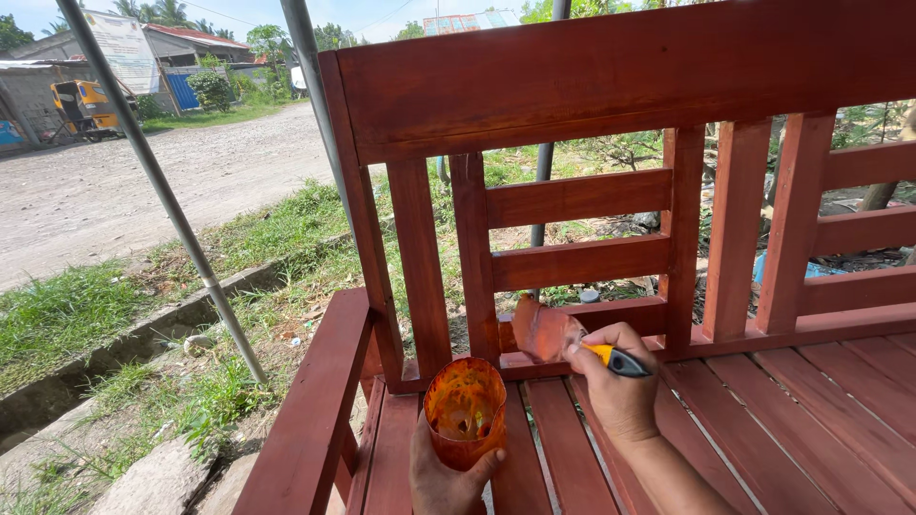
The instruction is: The person applies reddish-brown wood stain to a wooden park bench, holding a container of stain in one hand and wiping the stain onto the backrest slats and rails with a cloth-wrapped applicator, working across different sections of the bench.
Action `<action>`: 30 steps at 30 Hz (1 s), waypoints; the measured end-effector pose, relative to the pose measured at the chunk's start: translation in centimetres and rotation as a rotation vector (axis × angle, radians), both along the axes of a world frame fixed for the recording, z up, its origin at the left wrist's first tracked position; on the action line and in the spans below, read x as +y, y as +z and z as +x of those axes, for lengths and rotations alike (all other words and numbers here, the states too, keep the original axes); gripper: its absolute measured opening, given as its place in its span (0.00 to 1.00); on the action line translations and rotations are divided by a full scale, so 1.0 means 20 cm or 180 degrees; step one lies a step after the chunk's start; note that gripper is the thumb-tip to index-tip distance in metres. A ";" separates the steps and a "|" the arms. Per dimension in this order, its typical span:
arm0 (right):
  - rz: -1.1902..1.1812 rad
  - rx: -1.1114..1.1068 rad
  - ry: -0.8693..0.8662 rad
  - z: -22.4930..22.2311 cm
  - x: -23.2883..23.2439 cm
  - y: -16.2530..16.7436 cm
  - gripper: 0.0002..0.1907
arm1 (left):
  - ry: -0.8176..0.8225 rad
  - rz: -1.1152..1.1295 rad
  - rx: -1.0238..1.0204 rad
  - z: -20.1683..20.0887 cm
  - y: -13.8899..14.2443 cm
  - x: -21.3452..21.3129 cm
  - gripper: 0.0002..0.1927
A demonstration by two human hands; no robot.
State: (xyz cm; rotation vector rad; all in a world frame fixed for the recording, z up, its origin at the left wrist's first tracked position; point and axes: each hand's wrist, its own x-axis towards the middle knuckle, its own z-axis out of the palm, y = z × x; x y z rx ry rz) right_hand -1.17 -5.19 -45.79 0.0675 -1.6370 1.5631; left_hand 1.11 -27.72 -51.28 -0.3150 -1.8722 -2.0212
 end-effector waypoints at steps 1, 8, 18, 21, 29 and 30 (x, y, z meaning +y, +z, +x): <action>0.0469 0.0038 -0.0117 0.02 -0.05 -0.03 0.07 | -0.0026 0.0052 -0.0011 0.00 0.00 0.00 0.54; 0.0710 0.0136 0.0410 -0.03 -0.22 -0.13 0.05 | -0.0105 0.0317 -0.0038 -0.02 -0.01 0.00 0.54; 0.0415 0.0076 -0.0523 0.07 0.59 -0.16 0.07 | 0.0065 0.0112 -0.0353 0.00 0.02 0.01 0.55; 0.0294 -0.0025 -0.0694 0.10 0.79 -0.13 0.07 | 0.0095 0.0033 -0.0409 -0.01 0.04 0.01 0.53; 0.0134 0.0314 -0.1042 0.23 1.08 -0.05 0.06 | -0.0209 -0.0248 -0.0071 -0.03 0.07 0.00 0.50; 0.0577 0.0511 -0.1184 0.23 1.10 -0.02 0.06 | -0.0220 -0.0269 -0.0084 -0.04 0.07 0.00 0.50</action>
